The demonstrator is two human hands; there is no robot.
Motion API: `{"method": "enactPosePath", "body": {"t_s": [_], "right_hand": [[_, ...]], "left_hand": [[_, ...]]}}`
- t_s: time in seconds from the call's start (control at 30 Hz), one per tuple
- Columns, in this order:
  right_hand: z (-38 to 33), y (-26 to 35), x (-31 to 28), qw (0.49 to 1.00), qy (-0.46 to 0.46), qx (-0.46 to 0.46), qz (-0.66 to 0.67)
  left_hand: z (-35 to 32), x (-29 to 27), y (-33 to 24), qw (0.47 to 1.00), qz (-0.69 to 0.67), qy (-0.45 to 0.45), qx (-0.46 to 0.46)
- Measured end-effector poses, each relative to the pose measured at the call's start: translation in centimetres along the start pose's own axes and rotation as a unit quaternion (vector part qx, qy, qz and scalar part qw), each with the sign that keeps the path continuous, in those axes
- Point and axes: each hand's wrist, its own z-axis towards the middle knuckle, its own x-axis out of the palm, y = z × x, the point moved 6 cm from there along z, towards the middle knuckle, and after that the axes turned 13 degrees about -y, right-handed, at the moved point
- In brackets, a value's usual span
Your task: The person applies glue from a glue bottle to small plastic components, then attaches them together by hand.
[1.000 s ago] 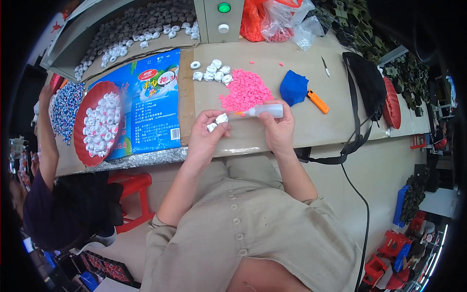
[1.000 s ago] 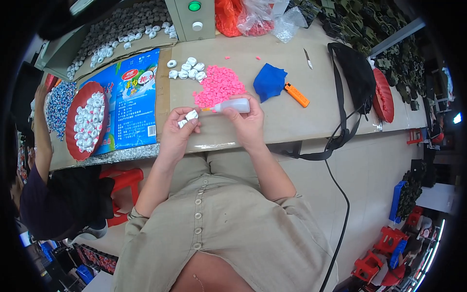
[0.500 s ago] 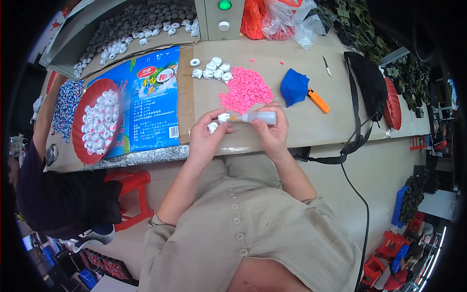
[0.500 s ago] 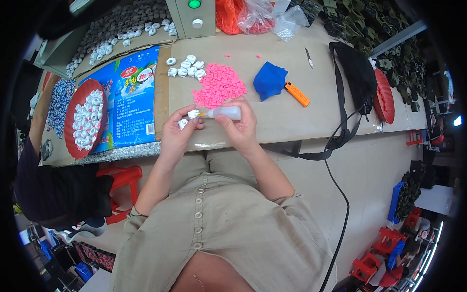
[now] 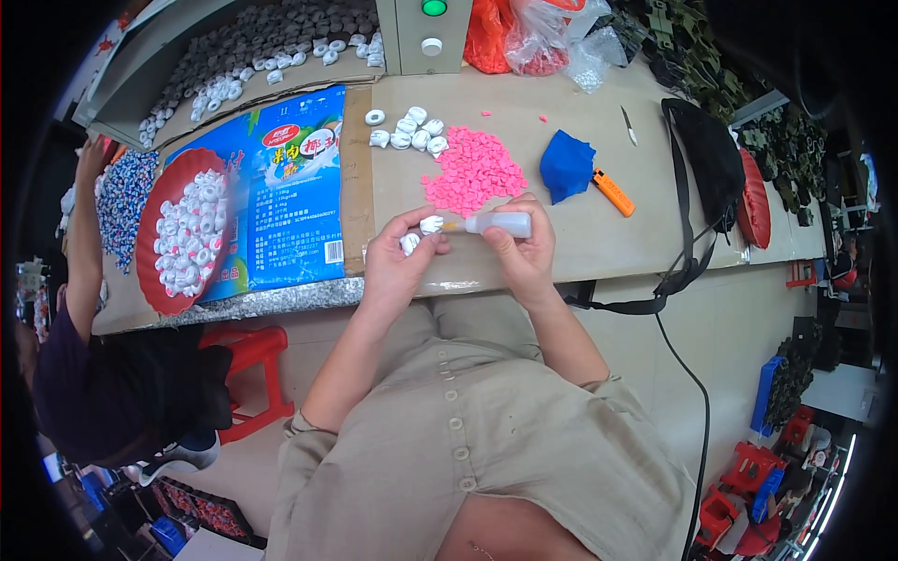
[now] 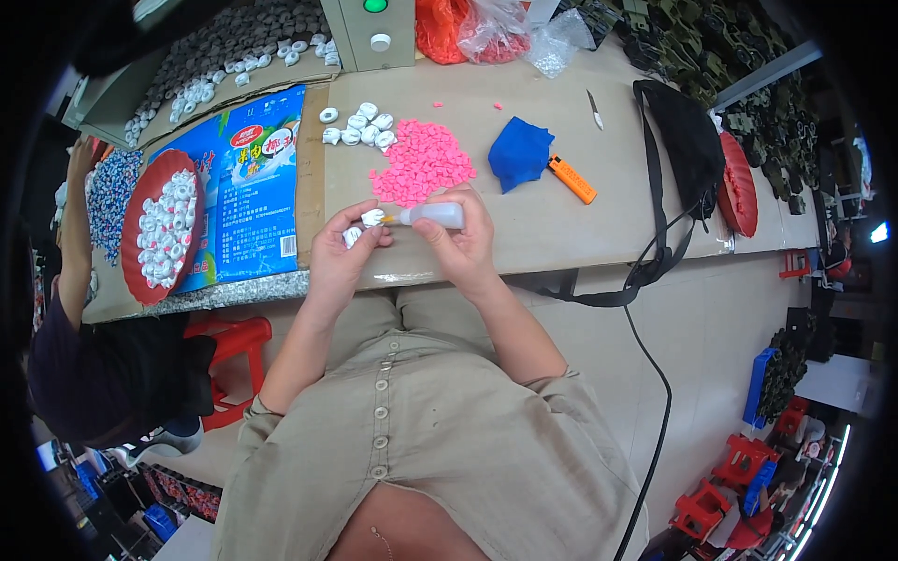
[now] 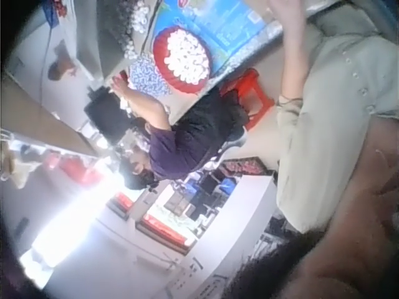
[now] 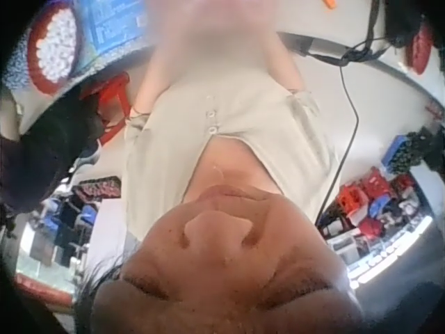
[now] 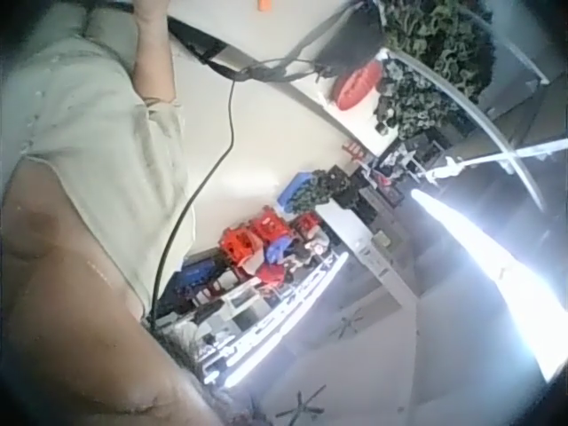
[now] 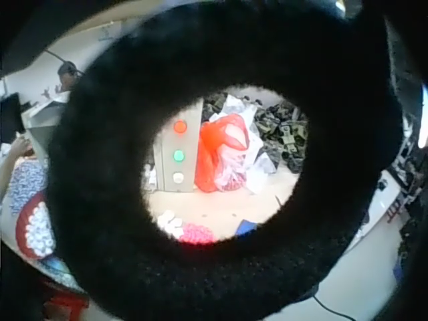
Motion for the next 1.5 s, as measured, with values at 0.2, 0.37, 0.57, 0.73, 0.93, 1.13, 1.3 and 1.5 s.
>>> {"method": "enactPosePath", "body": {"t_s": [0.2, 0.37, 0.57, 0.73, 0.93, 1.13, 1.3, 1.5], "right_hand": [[-0.05, 0.07, 0.06, 1.000, -0.006, -0.005, -0.006], [-0.14, 0.16, -0.04, 0.998, -0.019, -0.044, -0.031], [-0.16, 0.72, -0.13, 0.991, -0.020, -0.093, -0.094], [-0.05, 0.74, -0.19, 0.992, -0.023, -0.089, -0.090], [-0.12, 0.14, -0.36, 0.996, -0.034, -0.055, -0.062], [-0.13, 0.21, -0.27, 0.998, -0.025, -0.034, -0.051], [-0.14, 0.21, -0.08, 0.999, -0.023, -0.022, -0.022], [-0.07, 0.34, -0.03, 0.999, -0.018, -0.020, -0.027]], "left_hand": [[0.00, 0.04, 0.04, 1.000, 0.002, 0.003, 0.000], [0.04, 0.05, 0.02, 1.000, 0.012, 0.000, -0.003], [0.18, -0.09, 0.25, 1.000, 0.000, 0.001, -0.001], [0.12, -0.12, 0.03, 1.000, -0.006, -0.007, -0.007], [0.15, -0.21, 0.13, 1.000, -0.002, -0.009, -0.002], [0.01, -0.11, -0.23, 1.000, 0.004, -0.012, 0.004], [0.03, -0.07, -0.11, 1.000, 0.000, -0.012, 0.005], [0.10, -0.06, -0.15, 1.000, -0.003, -0.013, 0.014]]}}
